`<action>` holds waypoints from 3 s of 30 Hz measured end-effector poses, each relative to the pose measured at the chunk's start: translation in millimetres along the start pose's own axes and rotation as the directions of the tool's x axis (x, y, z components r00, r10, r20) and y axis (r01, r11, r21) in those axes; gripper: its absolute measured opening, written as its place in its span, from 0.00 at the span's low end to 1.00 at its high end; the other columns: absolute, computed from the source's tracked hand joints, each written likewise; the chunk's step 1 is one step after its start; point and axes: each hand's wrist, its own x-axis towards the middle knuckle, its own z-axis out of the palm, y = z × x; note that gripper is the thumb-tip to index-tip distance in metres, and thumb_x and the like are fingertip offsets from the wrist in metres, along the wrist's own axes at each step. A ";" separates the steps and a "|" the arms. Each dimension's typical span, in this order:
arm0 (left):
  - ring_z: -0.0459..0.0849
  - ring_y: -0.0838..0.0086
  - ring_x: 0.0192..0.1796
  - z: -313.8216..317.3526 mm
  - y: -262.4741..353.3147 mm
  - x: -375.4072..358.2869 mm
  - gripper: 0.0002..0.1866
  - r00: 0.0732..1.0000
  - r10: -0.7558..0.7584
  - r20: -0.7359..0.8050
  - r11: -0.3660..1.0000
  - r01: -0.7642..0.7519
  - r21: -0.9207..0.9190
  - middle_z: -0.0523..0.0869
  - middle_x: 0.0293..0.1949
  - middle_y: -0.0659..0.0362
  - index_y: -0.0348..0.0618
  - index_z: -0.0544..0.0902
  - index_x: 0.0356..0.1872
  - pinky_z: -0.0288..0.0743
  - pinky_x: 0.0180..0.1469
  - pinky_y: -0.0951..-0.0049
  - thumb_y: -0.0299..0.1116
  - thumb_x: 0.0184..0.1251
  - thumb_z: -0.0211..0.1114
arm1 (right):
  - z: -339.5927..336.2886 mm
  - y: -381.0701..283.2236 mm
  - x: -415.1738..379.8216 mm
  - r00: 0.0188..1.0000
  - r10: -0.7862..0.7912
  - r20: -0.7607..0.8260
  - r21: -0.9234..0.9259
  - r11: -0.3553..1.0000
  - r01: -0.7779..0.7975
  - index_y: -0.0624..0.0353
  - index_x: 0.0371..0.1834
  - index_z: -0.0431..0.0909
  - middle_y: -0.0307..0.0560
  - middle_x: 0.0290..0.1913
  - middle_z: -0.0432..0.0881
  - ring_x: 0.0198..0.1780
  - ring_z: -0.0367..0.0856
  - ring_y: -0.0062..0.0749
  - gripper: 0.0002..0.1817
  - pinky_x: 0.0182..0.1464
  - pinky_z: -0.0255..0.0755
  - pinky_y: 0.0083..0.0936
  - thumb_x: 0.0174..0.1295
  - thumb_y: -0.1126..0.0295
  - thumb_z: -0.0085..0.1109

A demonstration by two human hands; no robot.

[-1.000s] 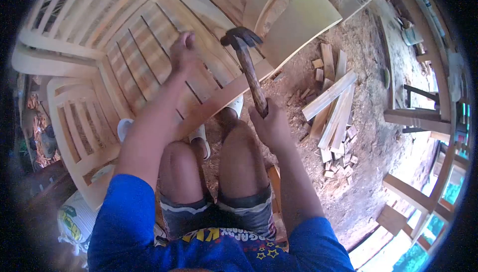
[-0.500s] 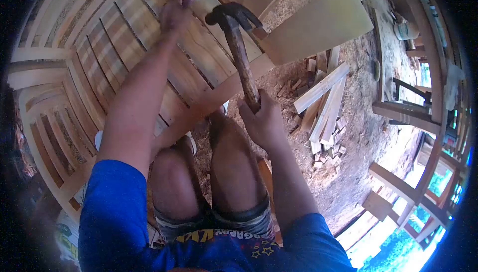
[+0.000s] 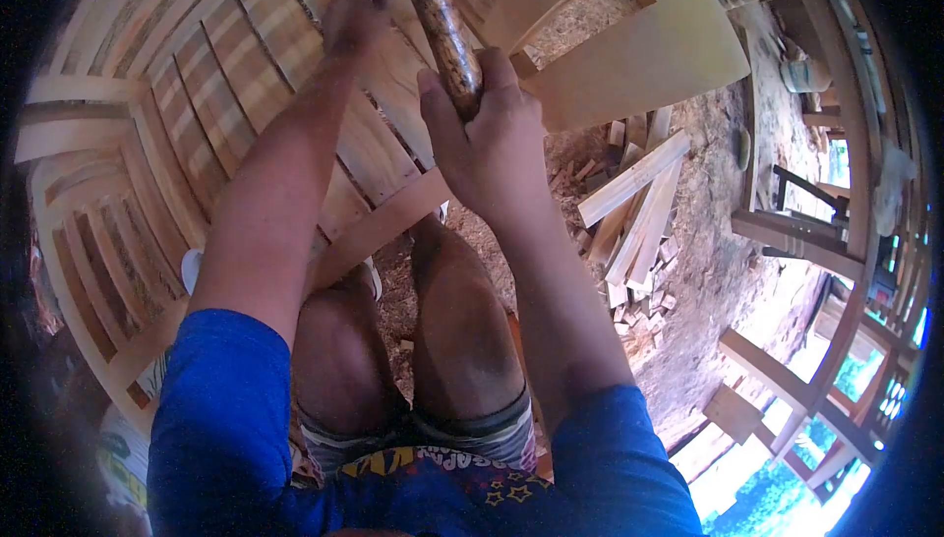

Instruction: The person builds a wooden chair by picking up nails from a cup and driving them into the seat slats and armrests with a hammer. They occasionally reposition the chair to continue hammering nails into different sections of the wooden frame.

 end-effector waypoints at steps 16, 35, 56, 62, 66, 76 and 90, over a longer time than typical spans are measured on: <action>0.67 0.54 0.80 -37.5 -11.4 -116.3 0.36 0.992 0.129 0.014 0.852 -0.118 0.510 0.70 0.78 0.52 0.44 0.68 0.78 0.59 0.76 0.43 0.55 0.78 0.56 | -10.7 -39.8 6.7 0.926 -0.199 -0.321 0.421 0.846 0.328 0.66 0.46 0.76 0.45 0.31 0.83 0.32 0.79 0.21 0.14 0.33 0.75 0.26 0.72 0.67 0.68; 0.61 0.60 0.84 -91.7 3.8 -197.9 0.36 0.987 0.022 0.158 0.853 -0.101 0.512 0.68 0.81 0.56 0.49 0.68 0.80 0.48 0.81 0.49 0.56 0.79 0.53 | 42.3 72.4 22.4 0.998 -0.037 -0.044 -0.357 0.934 0.019 0.65 0.51 0.76 0.69 0.37 0.85 0.45 0.85 0.71 0.20 0.49 0.79 0.54 0.64 0.63 0.67; 0.61 0.62 0.84 -92.6 0.7 -204.5 0.33 0.991 0.002 0.131 0.900 -0.059 0.431 0.69 0.81 0.58 0.49 0.69 0.78 0.48 0.81 0.46 0.52 0.77 0.55 | 2.7 -27.2 34.4 0.960 -0.219 -0.173 -0.173 0.967 0.190 0.72 0.50 0.73 0.67 0.32 0.85 0.35 0.87 0.70 0.20 0.37 0.80 0.48 0.68 0.64 0.65; 0.60 0.62 0.84 -90.6 2.1 -200.9 0.34 0.992 0.014 0.128 0.892 -0.070 0.448 0.68 0.81 0.57 0.49 0.69 0.78 0.49 0.80 0.45 0.52 0.77 0.56 | 11.3 -0.3 21.7 0.916 -0.294 -0.275 -0.034 0.955 0.296 0.69 0.50 0.73 0.71 0.44 0.83 0.45 0.86 0.60 0.19 0.46 0.79 0.43 0.70 0.63 0.65; 0.60 0.62 0.84 -89.1 -1.6 -201.3 0.34 0.991 0.024 0.132 0.891 -0.081 0.447 0.68 0.80 0.56 0.48 0.69 0.78 0.50 0.80 0.45 0.51 0.77 0.57 | 43.5 89.4 33.7 0.973 -0.227 -0.046 -0.417 0.889 0.188 0.70 0.47 0.74 0.67 0.36 0.84 0.40 0.85 0.66 0.17 0.43 0.79 0.46 0.66 0.66 0.66; 0.61 0.60 0.84 -93.4 4.2 -198.3 0.34 0.989 0.012 0.150 0.882 -0.081 0.464 0.67 0.81 0.57 0.49 0.68 0.79 0.51 0.79 0.46 0.51 0.76 0.58 | 17.1 3.7 23.6 0.884 -0.276 -0.378 0.238 0.894 0.381 0.68 0.47 0.74 0.51 0.33 0.82 0.34 0.78 0.24 0.15 0.37 0.75 0.30 0.67 0.68 0.67; 0.60 0.58 0.84 -96.3 5.0 -199.1 0.34 0.984 -0.002 0.177 0.893 -0.078 0.443 0.66 0.82 0.54 0.49 0.68 0.79 0.48 0.81 0.46 0.50 0.77 0.56 | 31.0 28.2 28.2 0.967 -0.146 -0.208 -0.015 0.989 0.146 0.66 0.46 0.73 0.61 0.27 0.83 0.29 0.86 0.55 0.14 0.36 0.78 0.44 0.70 0.65 0.60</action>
